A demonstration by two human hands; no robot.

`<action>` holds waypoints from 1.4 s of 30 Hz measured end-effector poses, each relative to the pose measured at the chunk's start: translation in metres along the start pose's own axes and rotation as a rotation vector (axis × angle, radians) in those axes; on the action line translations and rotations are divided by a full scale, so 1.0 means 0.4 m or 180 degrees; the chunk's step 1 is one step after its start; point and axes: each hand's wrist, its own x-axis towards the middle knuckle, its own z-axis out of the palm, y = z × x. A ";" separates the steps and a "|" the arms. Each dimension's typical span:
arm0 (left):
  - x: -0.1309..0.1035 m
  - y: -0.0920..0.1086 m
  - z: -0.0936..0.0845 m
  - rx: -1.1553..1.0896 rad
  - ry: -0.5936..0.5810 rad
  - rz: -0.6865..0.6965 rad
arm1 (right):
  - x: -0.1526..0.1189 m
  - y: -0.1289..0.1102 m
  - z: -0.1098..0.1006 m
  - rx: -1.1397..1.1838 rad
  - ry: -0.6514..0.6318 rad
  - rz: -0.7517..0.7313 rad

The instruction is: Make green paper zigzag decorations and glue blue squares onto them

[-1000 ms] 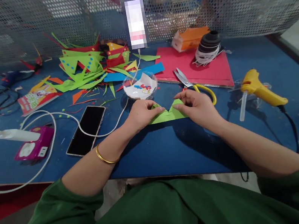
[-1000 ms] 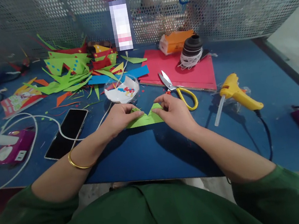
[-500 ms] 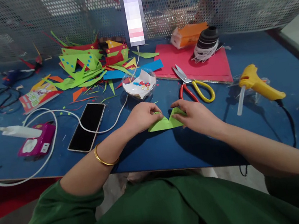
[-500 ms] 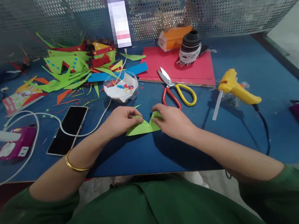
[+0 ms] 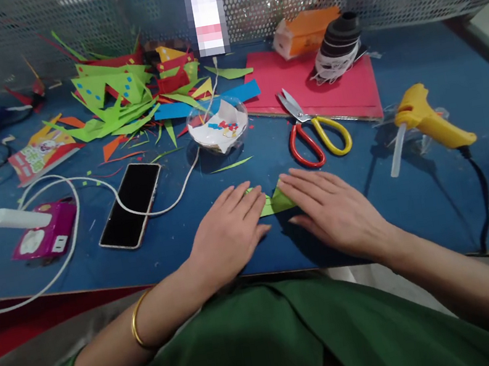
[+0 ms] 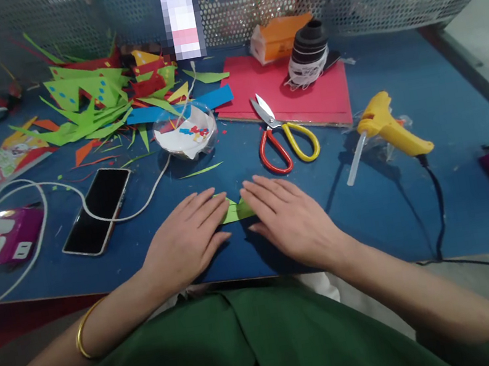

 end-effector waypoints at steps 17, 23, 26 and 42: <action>-0.029 -0.033 0.027 0.0236 0.0401 0.0298 | -0.001 0.018 -0.005 -0.0358 0.0244 -0.0710; -0.002 -0.006 0.010 0.0090 0.0486 0.0146 | -0.002 0.007 0.007 -0.0328 0.0254 -0.0685; 0.017 0.001 0.013 0.0134 0.0423 0.0235 | -0.003 0.004 0.007 -0.0170 0.0241 -0.0542; 0.025 0.012 0.045 0.0550 0.0569 0.0531 | 0.004 -0.047 0.017 0.0369 0.0301 0.0260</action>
